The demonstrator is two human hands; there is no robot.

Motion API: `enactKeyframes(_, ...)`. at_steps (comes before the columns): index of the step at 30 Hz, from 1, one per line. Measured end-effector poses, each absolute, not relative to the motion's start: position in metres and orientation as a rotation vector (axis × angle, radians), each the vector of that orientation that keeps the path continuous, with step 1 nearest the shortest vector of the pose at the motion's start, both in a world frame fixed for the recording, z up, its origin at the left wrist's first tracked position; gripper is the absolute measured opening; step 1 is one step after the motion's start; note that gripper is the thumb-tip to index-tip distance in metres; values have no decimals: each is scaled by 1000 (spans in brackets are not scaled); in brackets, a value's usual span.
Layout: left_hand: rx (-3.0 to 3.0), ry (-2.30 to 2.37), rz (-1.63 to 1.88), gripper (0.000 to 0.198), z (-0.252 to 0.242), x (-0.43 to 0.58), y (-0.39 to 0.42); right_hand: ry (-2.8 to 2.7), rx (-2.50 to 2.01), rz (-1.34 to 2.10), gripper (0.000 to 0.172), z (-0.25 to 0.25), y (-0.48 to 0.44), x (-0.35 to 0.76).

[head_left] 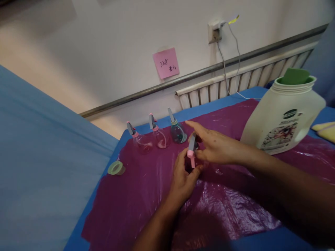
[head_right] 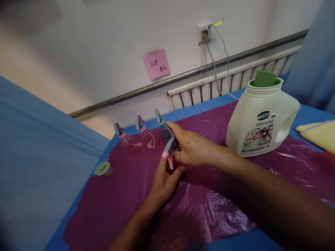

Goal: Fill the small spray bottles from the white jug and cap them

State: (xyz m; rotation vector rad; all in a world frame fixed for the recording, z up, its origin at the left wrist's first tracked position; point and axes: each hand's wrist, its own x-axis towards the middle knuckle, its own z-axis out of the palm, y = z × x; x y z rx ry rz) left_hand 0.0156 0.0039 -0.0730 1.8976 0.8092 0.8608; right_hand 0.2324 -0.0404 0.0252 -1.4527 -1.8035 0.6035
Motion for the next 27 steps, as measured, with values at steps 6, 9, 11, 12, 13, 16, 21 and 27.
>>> enactKeyframes(6, 1839, 809, 848, 68, -75, 15, 3, -1736, -1577, 532, 120, 26, -37, 238)
enactKeyframes(9, 1843, 808, 875, 70, -78, 15, 5, -1755, -1573, 557, 104, 29, -38, 236)
enactKeyframes(11, 1827, 793, 880, 71, -80, 14, 6, -1781, -1494, 577, 100, 30, -39, 235)
enactKeyframes(12, 1818, 788, 878, 71, -81, 14, 7, -1792, -1451, 586, 101, 30, -39, 235)
enactKeyframes(13, 1812, 783, 874, 71, -82, 13, 7, -1803, -1410, 596, 102, 29, -39, 236)
enactKeyframes(16, 1803, 771, 874, 70, -83, 14, 7, -1845, -1324, 637, 103, 24, -39, 243)
enactKeyframes(21, 1809, 770, 882, 68, -84, 14, 6, -1819, -1442, 567, 97, 22, -35, 250)
enactKeyframes(27, 1797, 767, 886, 68, -83, 15, 6, -1846, -1376, 569, 76, 31, -37, 246)
